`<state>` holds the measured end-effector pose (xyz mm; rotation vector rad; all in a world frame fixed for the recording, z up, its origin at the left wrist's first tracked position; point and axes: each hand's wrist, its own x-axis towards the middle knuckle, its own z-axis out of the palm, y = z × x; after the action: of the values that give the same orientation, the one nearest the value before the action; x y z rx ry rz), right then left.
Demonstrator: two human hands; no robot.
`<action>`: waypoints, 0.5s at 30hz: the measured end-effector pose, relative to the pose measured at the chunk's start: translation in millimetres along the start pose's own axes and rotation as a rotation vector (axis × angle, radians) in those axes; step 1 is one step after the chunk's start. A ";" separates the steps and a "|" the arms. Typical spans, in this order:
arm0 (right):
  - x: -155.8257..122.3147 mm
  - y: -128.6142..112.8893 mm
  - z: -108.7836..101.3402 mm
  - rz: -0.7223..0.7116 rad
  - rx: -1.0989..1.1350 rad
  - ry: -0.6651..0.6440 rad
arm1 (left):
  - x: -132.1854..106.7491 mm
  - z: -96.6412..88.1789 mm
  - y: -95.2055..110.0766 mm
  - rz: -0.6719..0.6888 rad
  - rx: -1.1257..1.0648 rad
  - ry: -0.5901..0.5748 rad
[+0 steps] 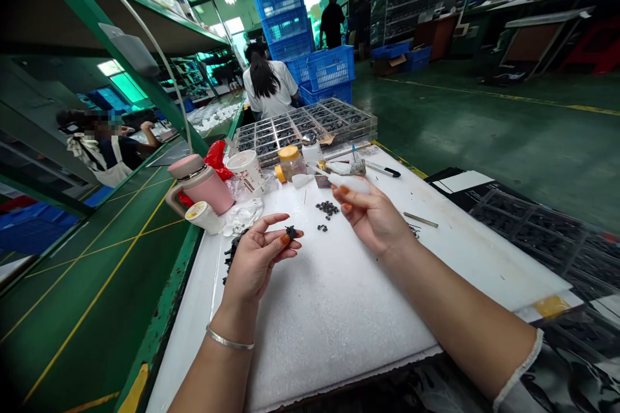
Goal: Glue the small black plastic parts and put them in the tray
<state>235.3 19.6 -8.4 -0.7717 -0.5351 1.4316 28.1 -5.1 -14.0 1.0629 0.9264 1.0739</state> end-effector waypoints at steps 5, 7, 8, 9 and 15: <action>-18.0 18.6 12.0 0.077 -0.302 -0.298 | -1.0 3.8 -1.1 -0.016 -0.077 -0.022; -23.5 25.5 15.4 0.051 -0.391 -0.392 | -0.9 4.8 -1.3 -0.017 -0.102 -0.012; -24.6 27.9 16.2 0.045 -0.403 -0.414 | -0.7 5.0 -1.4 -0.020 -0.111 -0.004; -24.6 29.4 16.3 0.048 -0.395 -0.420 | -0.4 5.0 -1.5 -0.025 -0.116 0.002; -15.6 27.2 10.5 0.145 -0.204 -0.353 | 1.3 4.2 -2.2 -0.036 -0.114 0.010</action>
<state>208.0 4.9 -19.8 -0.7320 -0.9237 1.6781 32.9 -5.1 -15.3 0.9441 0.8789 1.0900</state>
